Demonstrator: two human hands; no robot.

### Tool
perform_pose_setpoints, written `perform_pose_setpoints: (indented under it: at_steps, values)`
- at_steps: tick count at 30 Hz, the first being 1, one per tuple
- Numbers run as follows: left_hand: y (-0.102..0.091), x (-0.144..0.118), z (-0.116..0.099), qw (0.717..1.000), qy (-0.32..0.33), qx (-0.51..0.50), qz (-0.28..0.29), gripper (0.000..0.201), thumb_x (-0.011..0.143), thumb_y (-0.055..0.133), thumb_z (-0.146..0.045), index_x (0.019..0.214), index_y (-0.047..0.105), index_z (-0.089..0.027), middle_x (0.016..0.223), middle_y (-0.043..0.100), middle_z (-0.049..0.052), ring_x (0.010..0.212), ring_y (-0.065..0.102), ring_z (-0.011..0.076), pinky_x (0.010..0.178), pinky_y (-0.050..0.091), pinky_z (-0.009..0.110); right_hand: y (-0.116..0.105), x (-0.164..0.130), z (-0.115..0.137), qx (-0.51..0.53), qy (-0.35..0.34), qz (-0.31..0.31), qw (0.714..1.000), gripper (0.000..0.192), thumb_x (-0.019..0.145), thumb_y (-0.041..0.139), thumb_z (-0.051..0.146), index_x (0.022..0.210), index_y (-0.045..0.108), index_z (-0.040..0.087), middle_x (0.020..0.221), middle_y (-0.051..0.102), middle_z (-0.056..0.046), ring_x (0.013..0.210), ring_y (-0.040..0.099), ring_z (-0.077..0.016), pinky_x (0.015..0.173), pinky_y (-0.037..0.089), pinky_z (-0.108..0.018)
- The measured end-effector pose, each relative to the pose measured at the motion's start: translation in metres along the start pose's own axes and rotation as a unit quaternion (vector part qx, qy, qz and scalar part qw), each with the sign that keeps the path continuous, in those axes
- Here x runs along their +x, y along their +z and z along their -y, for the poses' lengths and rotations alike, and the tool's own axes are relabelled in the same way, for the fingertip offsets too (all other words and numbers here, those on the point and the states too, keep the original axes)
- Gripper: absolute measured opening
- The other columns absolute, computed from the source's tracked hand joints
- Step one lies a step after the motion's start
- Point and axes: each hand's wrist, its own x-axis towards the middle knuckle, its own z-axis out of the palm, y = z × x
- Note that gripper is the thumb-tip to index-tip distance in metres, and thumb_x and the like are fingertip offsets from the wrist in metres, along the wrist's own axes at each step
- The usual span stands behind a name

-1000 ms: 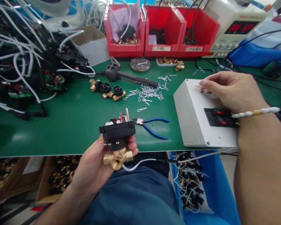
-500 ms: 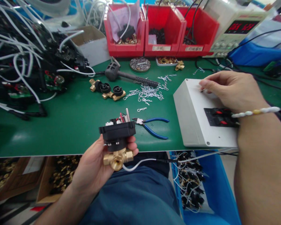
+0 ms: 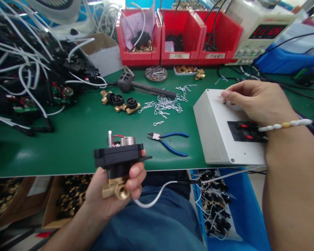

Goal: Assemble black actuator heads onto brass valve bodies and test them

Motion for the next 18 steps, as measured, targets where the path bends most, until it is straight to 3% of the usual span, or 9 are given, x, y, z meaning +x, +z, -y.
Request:
perform_pose_setpoints:
  at_steps: [5,12,18]
  values:
    - [0.000,-0.002,0.000,0.998,-0.018,-0.045,0.032,0.024,0.088,0.061,-0.028,0.092,0.075,-0.009,0.063,0.066,0.004,0.048,0.063,0.0108,0.051,0.059,0.023,0.001,0.004,-0.008,-0.010,-0.018,-0.003,1.000,0.038,0.081,0.071,0.061,0.094,0.076,0.025,0.079,0.067,-0.003,0.067,0.053,-0.0131,0.068,0.043,-0.036]
    - [-0.002,0.000,0.001,0.997,-0.041,-0.022,0.059,0.023,0.082,0.068,-0.037,0.089,0.076,-0.016,0.054,0.064,0.001,0.036,0.057,0.0099,0.045,0.055,0.024,0.011,0.032,-0.046,-0.014,-0.080,0.018,0.997,0.061,0.071,0.063,0.081,0.100,0.075,0.029,0.091,0.070,-0.003,0.078,0.060,-0.0177,0.064,0.040,-0.036]
    - [0.000,0.000,0.001,0.997,-0.040,-0.018,0.060,0.022,0.075,0.074,-0.035,0.088,0.076,-0.017,0.052,0.063,0.001,0.034,0.055,0.0093,0.044,0.054,0.023,0.013,0.035,-0.050,-0.027,-0.092,0.002,0.995,0.053,0.077,0.053,0.084,0.095,0.071,0.039,0.094,0.068,-0.004,0.084,0.064,-0.0257,0.072,0.050,-0.041]
